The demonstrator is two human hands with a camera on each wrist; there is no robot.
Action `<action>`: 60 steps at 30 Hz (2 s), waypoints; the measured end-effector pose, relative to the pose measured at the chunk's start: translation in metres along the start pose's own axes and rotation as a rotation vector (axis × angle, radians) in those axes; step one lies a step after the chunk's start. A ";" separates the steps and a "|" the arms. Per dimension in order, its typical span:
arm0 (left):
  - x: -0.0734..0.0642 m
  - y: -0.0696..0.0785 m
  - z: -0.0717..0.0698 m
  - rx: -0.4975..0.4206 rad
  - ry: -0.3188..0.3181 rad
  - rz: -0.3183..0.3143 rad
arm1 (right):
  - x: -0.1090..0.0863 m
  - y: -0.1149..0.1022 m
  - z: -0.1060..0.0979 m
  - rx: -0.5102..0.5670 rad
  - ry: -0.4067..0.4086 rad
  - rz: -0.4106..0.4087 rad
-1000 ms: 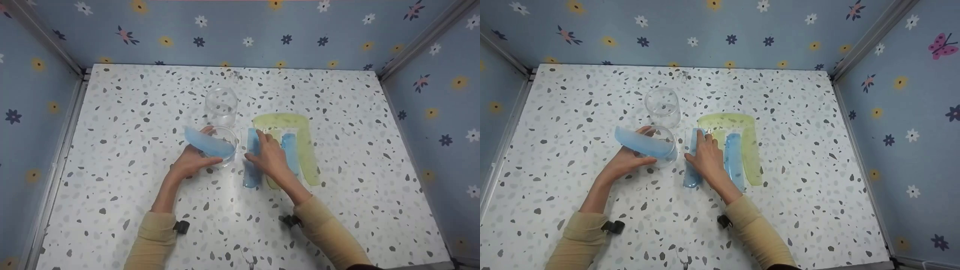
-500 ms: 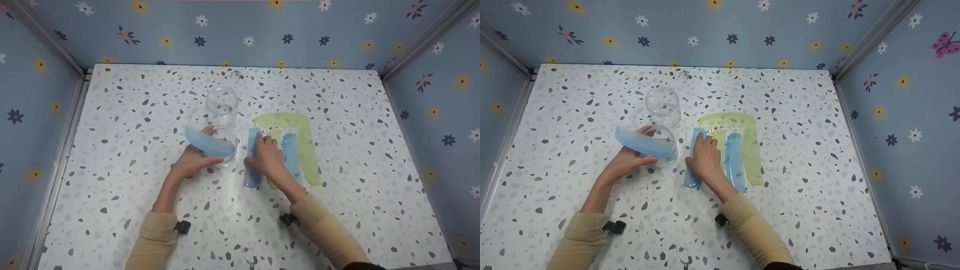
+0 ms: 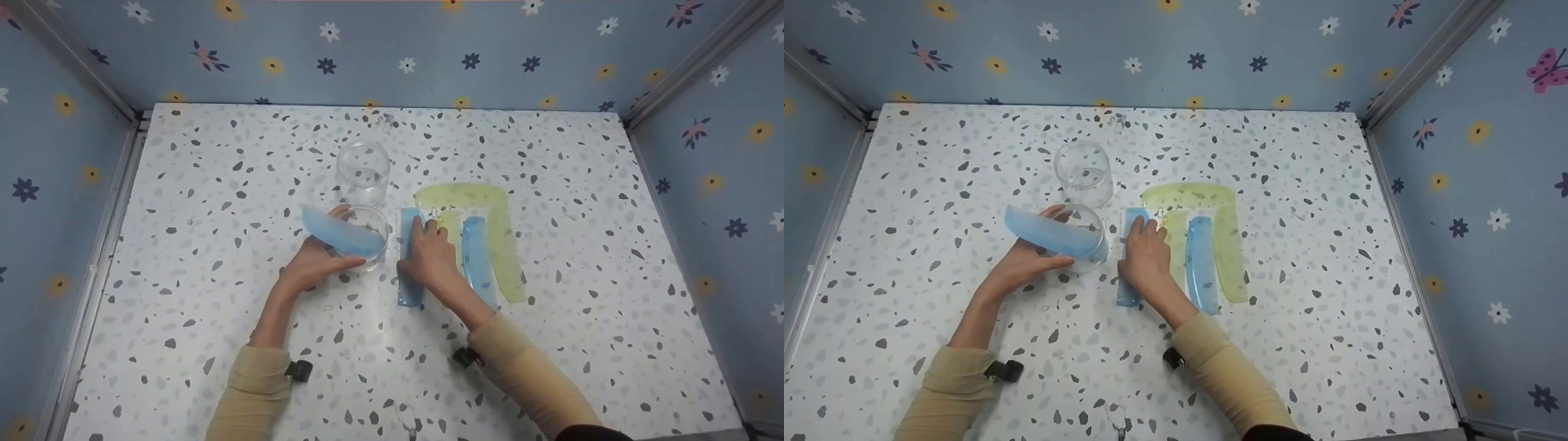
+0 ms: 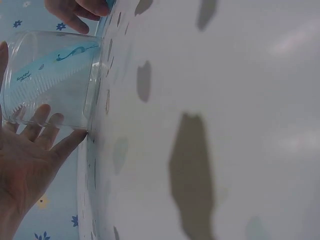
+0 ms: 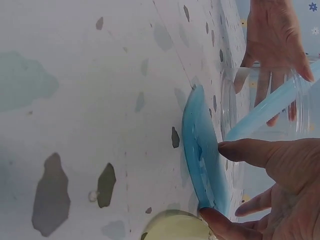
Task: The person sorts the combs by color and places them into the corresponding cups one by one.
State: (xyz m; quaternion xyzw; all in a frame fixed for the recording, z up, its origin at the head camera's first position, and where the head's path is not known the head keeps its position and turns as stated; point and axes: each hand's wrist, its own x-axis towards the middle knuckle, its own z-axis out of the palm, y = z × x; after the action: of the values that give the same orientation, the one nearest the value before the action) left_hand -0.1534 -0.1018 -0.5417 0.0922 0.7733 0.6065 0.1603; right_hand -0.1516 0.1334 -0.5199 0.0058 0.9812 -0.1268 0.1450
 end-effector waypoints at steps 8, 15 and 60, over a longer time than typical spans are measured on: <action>0.001 -0.005 0.001 -0.021 0.007 0.014 | 0.002 -0.001 -0.004 -0.001 -0.010 -0.003; 0.000 -0.006 0.000 -0.014 0.011 0.013 | 0.003 -0.001 -0.011 0.016 -0.068 0.011; -0.001 -0.004 0.000 -0.029 -0.010 0.005 | -0.005 -0.005 -0.078 0.540 0.348 -0.206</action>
State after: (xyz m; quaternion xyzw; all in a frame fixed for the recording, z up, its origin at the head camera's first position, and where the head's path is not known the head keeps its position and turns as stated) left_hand -0.1525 -0.1026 -0.5456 0.0948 0.7635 0.6175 0.1637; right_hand -0.1692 0.1485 -0.4451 -0.0337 0.9178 -0.3931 -0.0449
